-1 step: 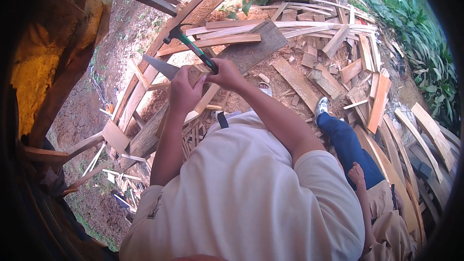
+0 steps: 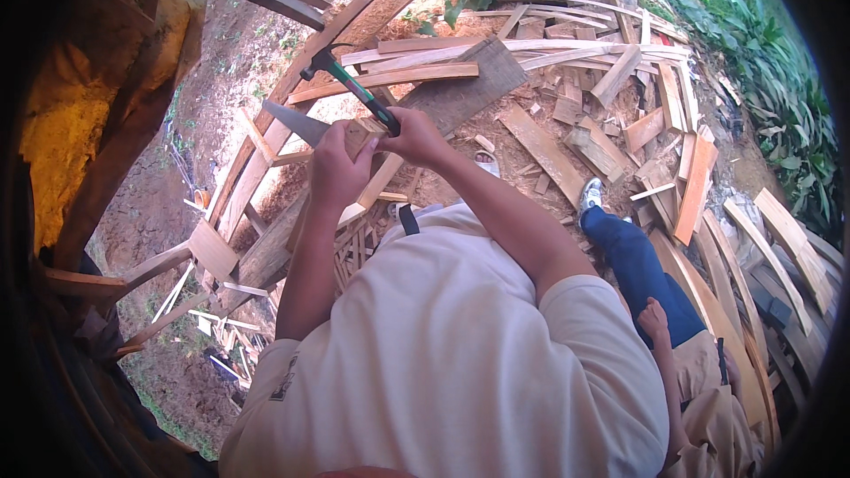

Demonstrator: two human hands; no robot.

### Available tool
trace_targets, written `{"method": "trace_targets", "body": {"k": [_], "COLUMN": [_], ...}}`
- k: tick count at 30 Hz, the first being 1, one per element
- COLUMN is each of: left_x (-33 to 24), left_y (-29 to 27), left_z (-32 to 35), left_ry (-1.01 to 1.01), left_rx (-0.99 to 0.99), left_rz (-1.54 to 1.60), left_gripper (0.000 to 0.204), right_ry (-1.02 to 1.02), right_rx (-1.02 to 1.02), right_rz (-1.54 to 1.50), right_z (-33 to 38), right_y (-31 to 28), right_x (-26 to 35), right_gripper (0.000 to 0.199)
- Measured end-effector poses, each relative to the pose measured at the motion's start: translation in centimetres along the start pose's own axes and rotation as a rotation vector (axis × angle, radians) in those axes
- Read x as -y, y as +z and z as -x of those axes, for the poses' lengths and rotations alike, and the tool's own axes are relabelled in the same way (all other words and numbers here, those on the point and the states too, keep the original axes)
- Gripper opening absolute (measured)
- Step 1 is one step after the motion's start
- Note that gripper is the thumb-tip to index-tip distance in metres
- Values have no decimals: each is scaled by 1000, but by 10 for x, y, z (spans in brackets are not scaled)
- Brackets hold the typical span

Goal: The person assembles a small wooden frame using a hammer and nails. They position wooden pieces on a workbench, hammer nails into the joints, and inspect the alignment of the frame. The person handles the wood and hammer directly to construct the structure.

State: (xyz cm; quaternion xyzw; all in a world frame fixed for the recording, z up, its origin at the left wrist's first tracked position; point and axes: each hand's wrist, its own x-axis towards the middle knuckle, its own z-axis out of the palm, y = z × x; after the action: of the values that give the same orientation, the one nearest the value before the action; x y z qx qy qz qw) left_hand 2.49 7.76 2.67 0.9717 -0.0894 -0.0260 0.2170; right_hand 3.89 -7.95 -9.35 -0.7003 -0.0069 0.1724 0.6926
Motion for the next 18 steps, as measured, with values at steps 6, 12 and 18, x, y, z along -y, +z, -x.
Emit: {"method": "trace_targets", "body": {"k": [6, 12, 18], "left_x": [7, 30, 23], "left_y": [-4, -25, -13], "left_z": [0, 3, 14], "left_ry": [26, 38, 50], "left_rx": [47, 286, 145], "left_rz": [97, 86, -164], "left_gripper": [46, 48, 41], "right_ry": [-16, -11, 4], "right_rx": [35, 79, 122], "right_rz": [-5, -41, -46], "right_z": [-3, -7, -7], "right_y": [0, 2, -2], "right_x": [0, -12, -3], "right_gripper": [47, 48, 50]}}
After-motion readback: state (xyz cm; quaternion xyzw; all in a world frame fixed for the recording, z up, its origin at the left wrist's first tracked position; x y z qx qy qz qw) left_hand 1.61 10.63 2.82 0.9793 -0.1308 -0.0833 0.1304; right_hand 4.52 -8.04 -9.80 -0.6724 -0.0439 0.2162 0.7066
